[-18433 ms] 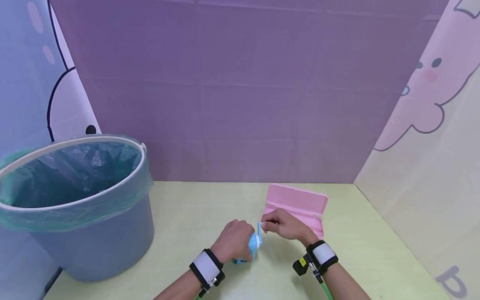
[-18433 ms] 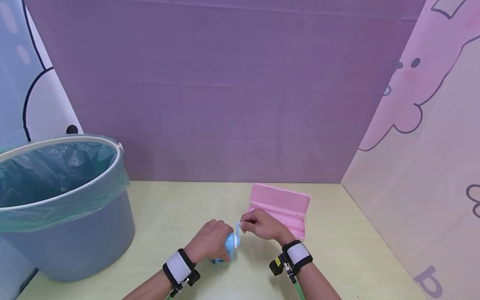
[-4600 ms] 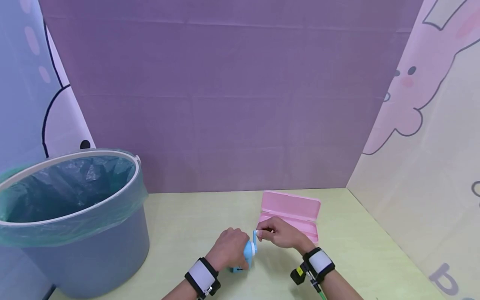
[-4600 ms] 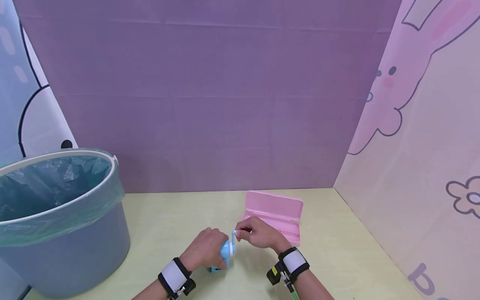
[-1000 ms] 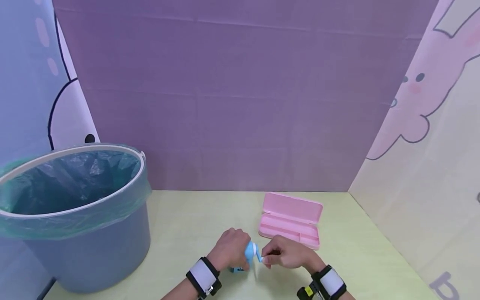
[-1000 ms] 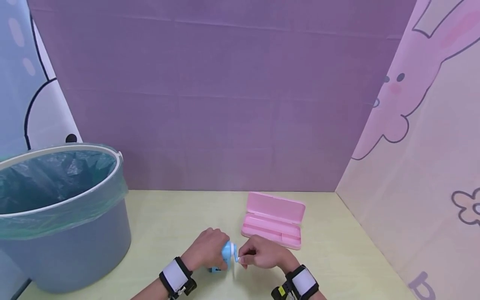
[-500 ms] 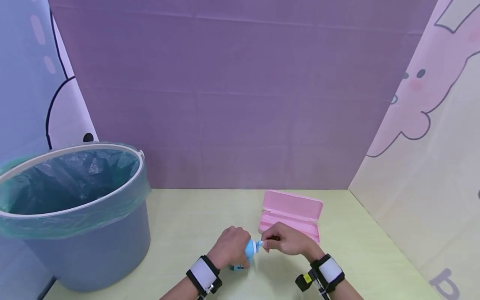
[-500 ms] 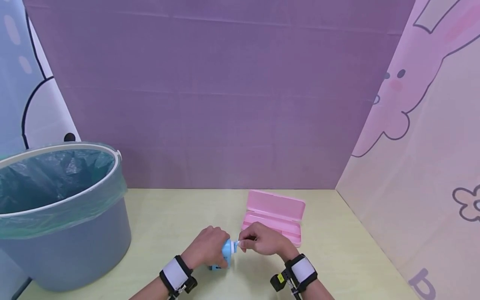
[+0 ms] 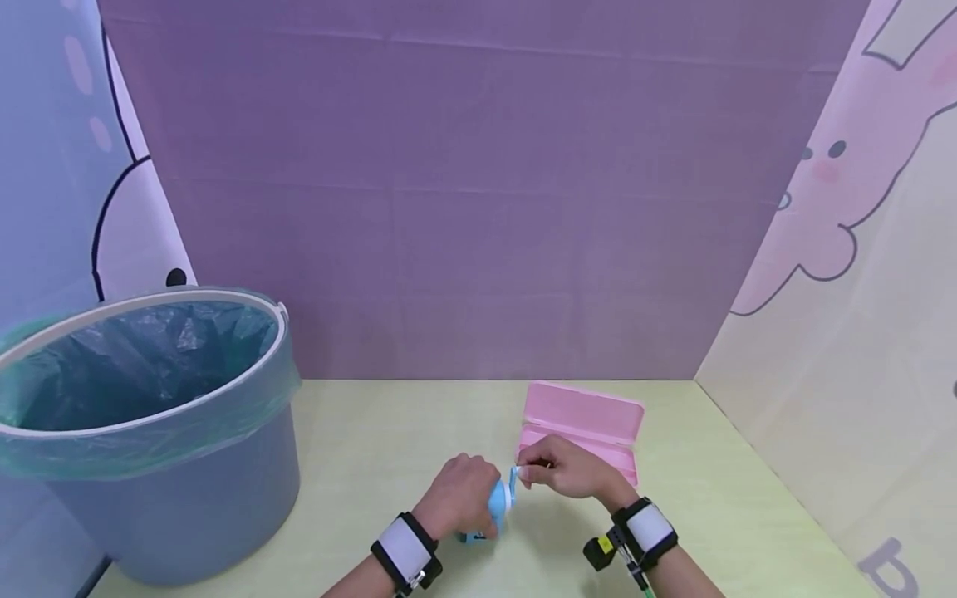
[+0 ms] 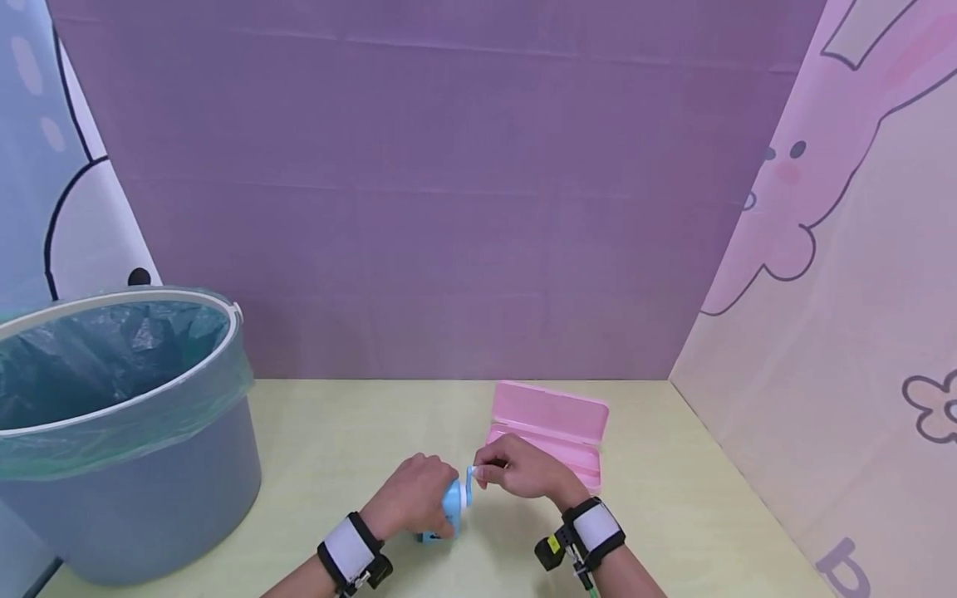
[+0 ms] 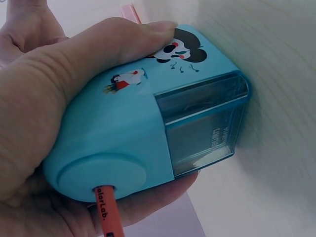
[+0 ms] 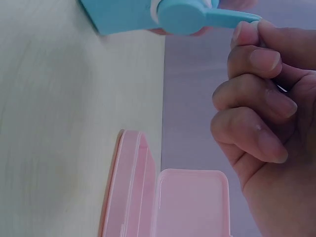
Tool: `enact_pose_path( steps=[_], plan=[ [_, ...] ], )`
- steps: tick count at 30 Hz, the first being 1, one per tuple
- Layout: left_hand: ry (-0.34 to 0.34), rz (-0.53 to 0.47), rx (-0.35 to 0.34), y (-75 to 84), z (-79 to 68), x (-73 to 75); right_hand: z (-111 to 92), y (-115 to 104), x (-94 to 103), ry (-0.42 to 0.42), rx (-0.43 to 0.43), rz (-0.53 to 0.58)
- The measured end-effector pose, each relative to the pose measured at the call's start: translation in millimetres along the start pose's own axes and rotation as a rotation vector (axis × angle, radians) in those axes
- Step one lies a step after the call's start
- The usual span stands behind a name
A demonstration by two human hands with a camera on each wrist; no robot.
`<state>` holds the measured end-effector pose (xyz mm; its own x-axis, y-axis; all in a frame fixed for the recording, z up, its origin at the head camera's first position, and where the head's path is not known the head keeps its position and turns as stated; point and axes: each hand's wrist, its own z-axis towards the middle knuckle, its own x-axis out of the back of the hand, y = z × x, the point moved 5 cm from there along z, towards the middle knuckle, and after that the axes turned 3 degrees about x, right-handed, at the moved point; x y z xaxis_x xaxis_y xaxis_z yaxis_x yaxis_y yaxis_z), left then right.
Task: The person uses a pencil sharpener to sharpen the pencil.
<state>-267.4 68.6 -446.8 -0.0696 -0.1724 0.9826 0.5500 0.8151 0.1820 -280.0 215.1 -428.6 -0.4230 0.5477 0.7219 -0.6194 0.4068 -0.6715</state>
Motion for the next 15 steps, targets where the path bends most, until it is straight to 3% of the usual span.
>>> enact_pose_path(
  steps=[6,15],
  plan=[
    [0.025,0.012,-0.03,-1.1,2.0,-0.4,5,3,2.3,0.027,0.0,0.015],
    [-0.016,-0.002,-0.008,-2.0,1.7,-0.9,12,15,-3.7,0.055,-0.059,-0.022]
  ],
)
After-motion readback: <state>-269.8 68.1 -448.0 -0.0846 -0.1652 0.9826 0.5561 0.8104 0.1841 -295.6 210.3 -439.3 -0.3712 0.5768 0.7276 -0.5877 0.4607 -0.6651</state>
